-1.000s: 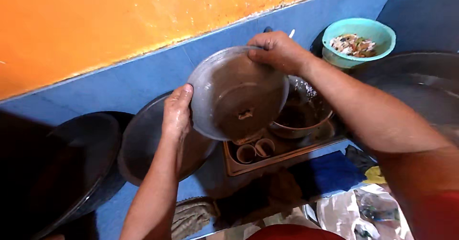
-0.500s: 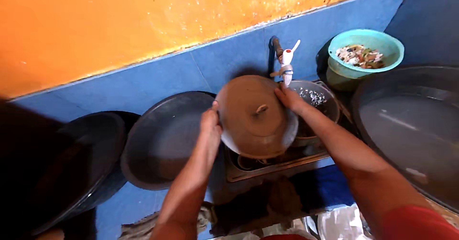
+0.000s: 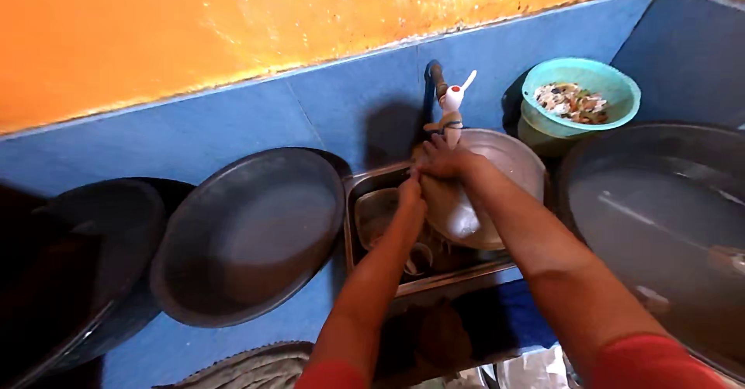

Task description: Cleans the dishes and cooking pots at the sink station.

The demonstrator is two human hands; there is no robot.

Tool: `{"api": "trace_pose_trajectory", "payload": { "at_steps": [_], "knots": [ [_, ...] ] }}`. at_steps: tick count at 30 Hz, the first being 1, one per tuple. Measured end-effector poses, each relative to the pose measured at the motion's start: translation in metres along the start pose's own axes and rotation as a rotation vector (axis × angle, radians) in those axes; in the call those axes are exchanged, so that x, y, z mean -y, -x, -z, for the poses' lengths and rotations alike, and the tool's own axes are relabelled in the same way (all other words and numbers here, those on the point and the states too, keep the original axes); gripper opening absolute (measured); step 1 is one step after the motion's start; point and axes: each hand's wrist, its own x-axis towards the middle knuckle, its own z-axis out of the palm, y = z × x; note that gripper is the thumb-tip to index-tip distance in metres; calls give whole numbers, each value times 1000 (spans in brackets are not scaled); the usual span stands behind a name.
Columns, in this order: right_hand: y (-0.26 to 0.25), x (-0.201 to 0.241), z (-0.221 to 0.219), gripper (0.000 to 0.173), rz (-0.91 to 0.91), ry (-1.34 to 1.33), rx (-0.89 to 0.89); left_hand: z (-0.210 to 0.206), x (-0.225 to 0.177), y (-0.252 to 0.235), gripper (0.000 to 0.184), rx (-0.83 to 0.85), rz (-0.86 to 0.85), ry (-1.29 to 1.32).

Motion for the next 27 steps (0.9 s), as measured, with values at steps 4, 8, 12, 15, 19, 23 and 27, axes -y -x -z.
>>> {"api": "trace_pose_trajectory", "payload": {
  "at_steps": [4,8,12,15,19,23,27],
  "knots": [
    [17,37,-6,46,204,169,-237,-10,-7,-10,52,-25,-39,60],
    [40,57,-24,48,183,93,-497,-2,-28,-17,49,-76,-179,119],
    [65,42,-76,55,271,-14,-735,24,-51,-16,54,-178,-273,14],
    [77,28,-96,67,44,-243,-685,39,-61,-12,57,-250,-338,-94],
    [63,17,-67,77,-388,-571,-522,58,-69,-5,56,-264,-344,-148],
    [38,9,-30,76,-418,-621,-375,80,-76,7,53,-223,-318,-160],
    [7,19,-7,76,-243,-524,-187,92,-74,14,46,-213,-247,-91]
  ]
}}
